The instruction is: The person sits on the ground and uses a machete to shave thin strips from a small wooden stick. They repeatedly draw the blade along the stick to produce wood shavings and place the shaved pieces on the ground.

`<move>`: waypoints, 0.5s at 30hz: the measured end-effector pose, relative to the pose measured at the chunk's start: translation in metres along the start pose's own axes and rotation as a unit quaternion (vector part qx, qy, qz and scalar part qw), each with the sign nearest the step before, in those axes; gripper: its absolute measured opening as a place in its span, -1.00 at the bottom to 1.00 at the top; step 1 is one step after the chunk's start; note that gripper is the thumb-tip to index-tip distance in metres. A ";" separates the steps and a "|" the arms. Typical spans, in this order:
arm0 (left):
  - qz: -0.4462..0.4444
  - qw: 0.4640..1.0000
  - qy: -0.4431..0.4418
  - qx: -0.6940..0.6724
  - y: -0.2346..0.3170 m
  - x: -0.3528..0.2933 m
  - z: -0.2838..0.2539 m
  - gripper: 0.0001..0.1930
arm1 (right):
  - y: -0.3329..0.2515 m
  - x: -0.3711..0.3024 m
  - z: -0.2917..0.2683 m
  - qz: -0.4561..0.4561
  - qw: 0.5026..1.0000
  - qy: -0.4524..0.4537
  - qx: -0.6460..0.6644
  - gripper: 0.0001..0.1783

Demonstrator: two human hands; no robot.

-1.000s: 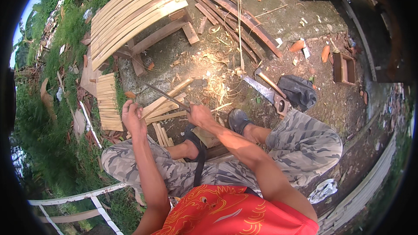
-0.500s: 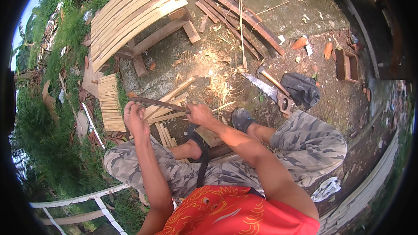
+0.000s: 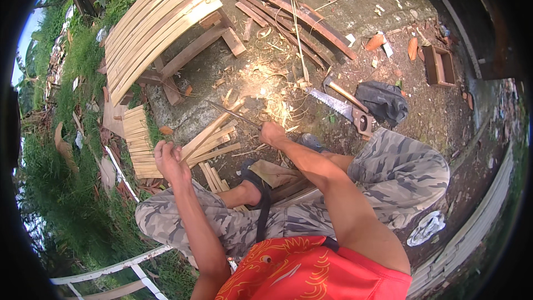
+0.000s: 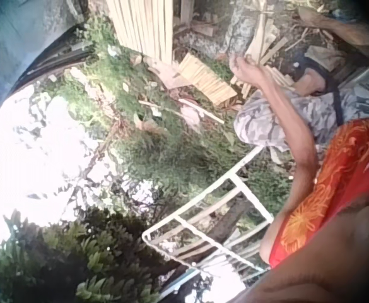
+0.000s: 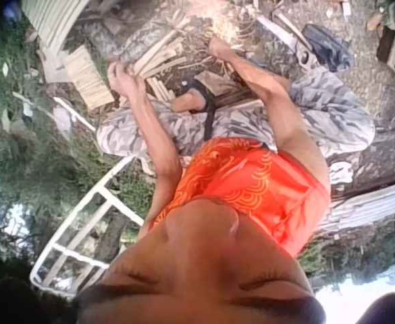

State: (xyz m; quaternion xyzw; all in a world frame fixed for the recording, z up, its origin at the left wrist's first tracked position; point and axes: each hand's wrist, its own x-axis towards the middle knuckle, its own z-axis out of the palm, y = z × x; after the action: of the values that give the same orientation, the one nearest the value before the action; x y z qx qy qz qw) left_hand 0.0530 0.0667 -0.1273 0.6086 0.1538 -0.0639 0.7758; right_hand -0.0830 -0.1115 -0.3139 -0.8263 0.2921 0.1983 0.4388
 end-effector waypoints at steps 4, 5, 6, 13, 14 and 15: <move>0.006 1.000 -0.003 0.000 -0.002 0.001 -0.001 -0.76 | 0.004 -0.006 0.012 -0.113 0.993 0.019 -0.025 -0.70; 0.002 1.000 -0.018 -0.002 -0.002 0.002 -0.001 -0.76 | 0.004 -0.005 0.013 -0.166 0.986 -0.004 -0.004 -0.70; 0.004 1.000 -0.011 0.001 -0.002 0.001 -0.002 -0.76 | 0.005 -0.005 0.014 -0.222 0.975 0.002 -0.001 -0.70; 0.010 1.000 -0.013 0.001 -0.001 0.001 -0.002 -0.79 | 0.009 0.004 0.004 0.028 0.999 -0.002 -0.018 -0.69; 0.012 1.000 -0.013 -0.005 -0.002 0.003 0.000 -0.79 | 0.007 0.001 0.007 -0.012 0.999 0.016 -0.032 -0.69; 0.011 0.999 -0.031 -0.005 -0.002 0.003 -0.001 -0.80 | 0.005 -0.002 0.011 -0.079 0.996 0.036 -0.025 -0.68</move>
State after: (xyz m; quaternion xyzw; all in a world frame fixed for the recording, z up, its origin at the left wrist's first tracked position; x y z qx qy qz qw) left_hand 0.0548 0.0670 -0.1299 0.6041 0.1235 -0.0737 0.7838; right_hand -0.0883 -0.1035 -0.3215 -0.8642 0.2364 0.1405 0.4212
